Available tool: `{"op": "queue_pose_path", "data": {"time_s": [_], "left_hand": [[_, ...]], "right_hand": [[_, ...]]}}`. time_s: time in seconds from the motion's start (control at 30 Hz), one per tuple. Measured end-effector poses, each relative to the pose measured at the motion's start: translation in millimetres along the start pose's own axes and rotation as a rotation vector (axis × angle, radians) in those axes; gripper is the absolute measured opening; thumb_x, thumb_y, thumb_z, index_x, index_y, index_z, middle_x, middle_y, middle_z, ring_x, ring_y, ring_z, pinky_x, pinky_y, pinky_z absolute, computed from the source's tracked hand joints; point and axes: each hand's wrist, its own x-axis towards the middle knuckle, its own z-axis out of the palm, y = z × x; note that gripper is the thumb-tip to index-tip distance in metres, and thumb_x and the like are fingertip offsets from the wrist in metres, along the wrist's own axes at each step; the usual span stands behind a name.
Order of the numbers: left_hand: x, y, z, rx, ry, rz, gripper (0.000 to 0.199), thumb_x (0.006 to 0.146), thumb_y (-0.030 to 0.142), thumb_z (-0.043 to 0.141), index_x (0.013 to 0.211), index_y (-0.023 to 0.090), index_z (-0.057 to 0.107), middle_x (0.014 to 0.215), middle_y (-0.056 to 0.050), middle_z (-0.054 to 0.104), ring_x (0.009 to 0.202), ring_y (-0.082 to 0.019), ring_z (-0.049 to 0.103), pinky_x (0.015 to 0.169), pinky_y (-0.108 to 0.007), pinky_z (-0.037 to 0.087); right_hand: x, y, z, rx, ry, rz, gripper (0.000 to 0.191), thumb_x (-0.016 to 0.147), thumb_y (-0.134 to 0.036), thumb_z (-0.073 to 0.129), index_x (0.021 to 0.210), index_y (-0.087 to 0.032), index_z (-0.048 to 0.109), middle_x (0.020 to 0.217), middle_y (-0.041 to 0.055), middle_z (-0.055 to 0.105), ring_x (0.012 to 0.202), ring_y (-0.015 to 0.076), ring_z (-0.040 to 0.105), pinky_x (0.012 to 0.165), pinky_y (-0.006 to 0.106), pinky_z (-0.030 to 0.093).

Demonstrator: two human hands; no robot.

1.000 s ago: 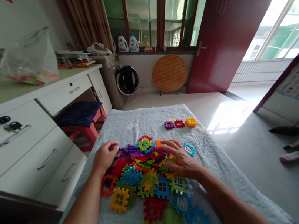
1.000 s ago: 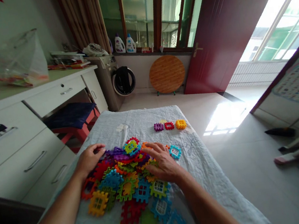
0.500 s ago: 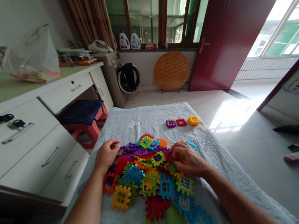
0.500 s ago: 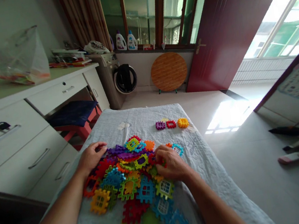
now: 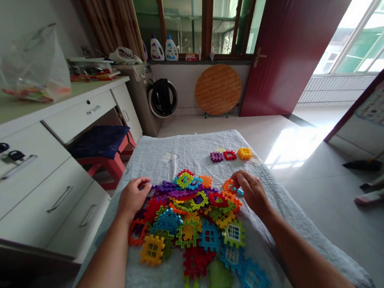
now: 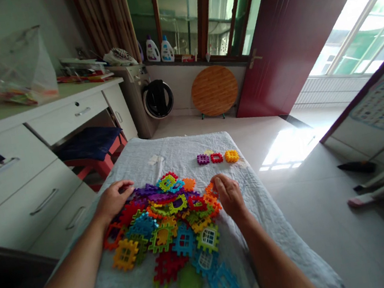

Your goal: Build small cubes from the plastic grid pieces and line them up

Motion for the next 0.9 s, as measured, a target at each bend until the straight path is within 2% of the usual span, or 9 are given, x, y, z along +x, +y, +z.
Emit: {"op": "queue_pose_path", "data": {"time_s": [0.03, 0.1, 0.23, 0.37, 0.43, 0.67, 0.8, 0.9], "left_hand": [[0, 0, -0.2, 0.003, -0.004, -0.002, 0.034, 0.071, 0.042, 0.052, 0.091, 0.019, 0.066, 0.094, -0.007, 0.068, 0.087, -0.022, 0.064, 0.085, -0.032, 0.048], [0, -1, -0.5, 0.006, -0.007, -0.008, 0.034, 0.071, 0.043, 0.052, 0.092, 0.020, 0.066, 0.094, -0.006, 0.069, 0.086, -0.022, 0.064, 0.084, -0.032, 0.048], [1, -2, -0.2, 0.002, -0.003, -0.014, 0.034, 0.070, 0.043, 0.053, 0.091, 0.020, 0.066, 0.092, -0.006, 0.069, 0.085, -0.023, 0.065, 0.083, -0.032, 0.049], [0, -1, 0.3, -0.002, 0.002, -0.009, 0.033, 0.070, 0.043, 0.053, 0.091, 0.020, 0.067, 0.092, -0.006, 0.069, 0.085, -0.022, 0.064, 0.084, -0.032, 0.049], [0, -2, 0.4, 0.000, 0.009, -0.008, 0.033, 0.070, 0.042, 0.053, 0.091, 0.020, 0.067, 0.093, -0.006, 0.069, 0.085, -0.022, 0.064, 0.085, -0.032, 0.049], [0, -3, 0.6, -0.005, -0.004, 0.002, 0.034, 0.072, 0.043, 0.052, 0.092, 0.019, 0.066, 0.094, -0.008, 0.069, 0.087, -0.022, 0.064, 0.085, -0.033, 0.048], [1, -5, 1.4, -0.007, 0.011, 0.009, 0.033, 0.072, 0.043, 0.052, 0.091, 0.020, 0.066, 0.093, -0.007, 0.069, 0.087, -0.022, 0.064, 0.085, -0.032, 0.048], [1, -5, 1.5, -0.014, 0.014, 0.006, 0.033, 0.071, 0.042, 0.053, 0.091, 0.020, 0.066, 0.093, -0.007, 0.069, 0.087, -0.022, 0.064, 0.084, -0.032, 0.048]], "right_hand": [[3, 5, -5, -0.035, 0.035, 0.015, 0.026, 0.091, -0.031, 0.037, 0.085, -0.020, 0.060, 0.068, -0.0005, 0.059, 0.065, 0.0143, 0.056, 0.066, 0.027, 0.043], [9, 17, -17, -0.129, 0.027, 0.035, 0.018, 0.083, -0.027, 0.045, 0.089, -0.020, 0.061, 0.079, 0.0016, 0.062, 0.074, 0.0165, 0.057, 0.071, 0.030, 0.044], [11, 35, -35, -0.322, -0.189, 0.067, 0.031, 0.074, -0.027, 0.056, 0.103, -0.021, 0.062, 0.103, 0.0053, 0.060, 0.091, 0.0204, 0.056, 0.083, 0.036, 0.045], [7, 43, -32, -0.484, -0.350, 0.033, 0.045, 0.069, -0.032, 0.066, 0.112, -0.021, 0.061, 0.104, 0.0060, 0.057, 0.099, 0.0230, 0.053, 0.091, 0.040, 0.041], [6, 45, -27, -0.514, -0.330, 0.014, 0.045, 0.069, -0.030, 0.065, 0.113, -0.020, 0.060, 0.102, 0.0062, 0.057, 0.098, 0.0228, 0.053, 0.091, 0.039, 0.041], [7, 46, -9, -0.393, -0.100, -0.057, 0.042, 0.074, -0.033, 0.063, 0.113, -0.020, 0.058, 0.103, 0.0066, 0.058, 0.092, 0.0212, 0.056, 0.086, 0.039, 0.045], [7, 44, -3, -0.321, -0.064, -0.054, 0.037, 0.076, -0.033, 0.059, 0.110, -0.019, 0.058, 0.097, 0.0056, 0.058, 0.082, 0.0180, 0.056, 0.079, 0.035, 0.047], [5, 45, 0, -0.394, -0.077, -0.047, 0.039, 0.078, -0.036, 0.060, 0.113, -0.019, 0.057, 0.099, 0.0064, 0.058, 0.087, 0.0202, 0.055, 0.083, 0.038, 0.045]]}}
